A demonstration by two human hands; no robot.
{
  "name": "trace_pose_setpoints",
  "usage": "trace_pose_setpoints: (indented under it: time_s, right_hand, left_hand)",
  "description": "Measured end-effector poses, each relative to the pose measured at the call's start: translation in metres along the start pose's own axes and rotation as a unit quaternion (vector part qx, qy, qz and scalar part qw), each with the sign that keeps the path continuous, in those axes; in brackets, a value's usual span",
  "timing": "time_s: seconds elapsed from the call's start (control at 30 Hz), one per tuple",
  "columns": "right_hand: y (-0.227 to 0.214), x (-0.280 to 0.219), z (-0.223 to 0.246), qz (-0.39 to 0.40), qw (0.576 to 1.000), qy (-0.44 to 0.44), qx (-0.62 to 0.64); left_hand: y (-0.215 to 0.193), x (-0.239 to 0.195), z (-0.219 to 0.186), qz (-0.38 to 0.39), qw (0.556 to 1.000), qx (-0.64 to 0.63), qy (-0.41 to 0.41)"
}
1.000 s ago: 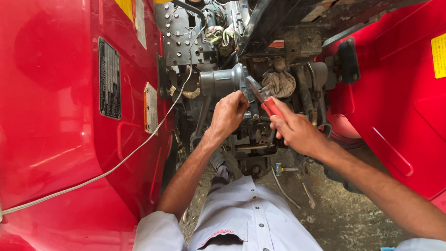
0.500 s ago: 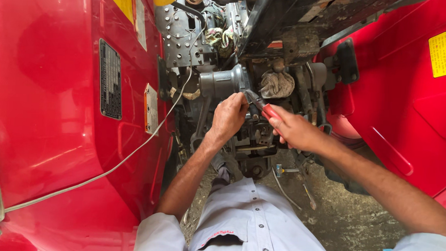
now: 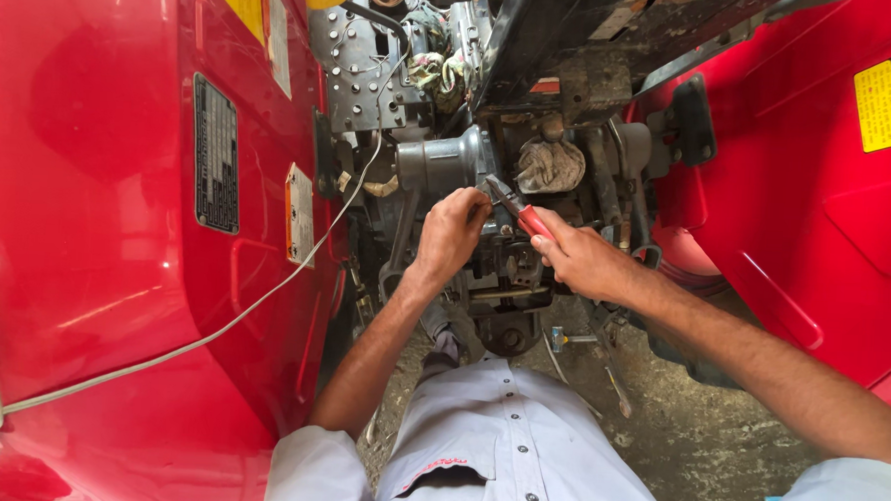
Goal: The person works on the rear hydraulic and mechanical components of a red tractor, using pliers to manipulate wires and metal parts, then picks up and installs a cylindrical component into the tractor's rear assembly.
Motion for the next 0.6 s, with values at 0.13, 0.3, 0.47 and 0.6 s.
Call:
trace_pose_setpoints:
  time_s: [0.13, 0.3, 0.47, 0.6]
  right_hand:
    - [-0.001, -0.003, 0.004, 0.010, 0.999, 0.031, 0.042]
    - [0.001, -0.005, 0.005, -0.020, 0.999, -0.030, 0.017]
    - [0.001, 0.000, -0.007, -0.025, 0.999, -0.017, 0.039]
    - [0.006, -0.002, -0.007, -0.067, 0.994, -0.079, -0.038]
  left_hand:
    - [0.005, -0.005, 0.002, -0.030, 0.999, 0.013, -0.005]
    - [0.006, -0.001, 0.002, -0.019, 0.999, 0.040, -0.007]
    - [0.008, 0.000, -0.001, -0.006, 0.999, 0.054, 0.001]
    - [0.007, 0.000, -0.004, -0.024, 0.997, 0.067, 0.028]
Point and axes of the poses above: each hand's wrist, its own x-axis towards the middle knuckle, its own y-axis out of the palm, z = x × y, the point moved 3 cm from there along x, towards the middle knuckle, and after that the axes turned 1 degree about x, right-handed, at the moved point
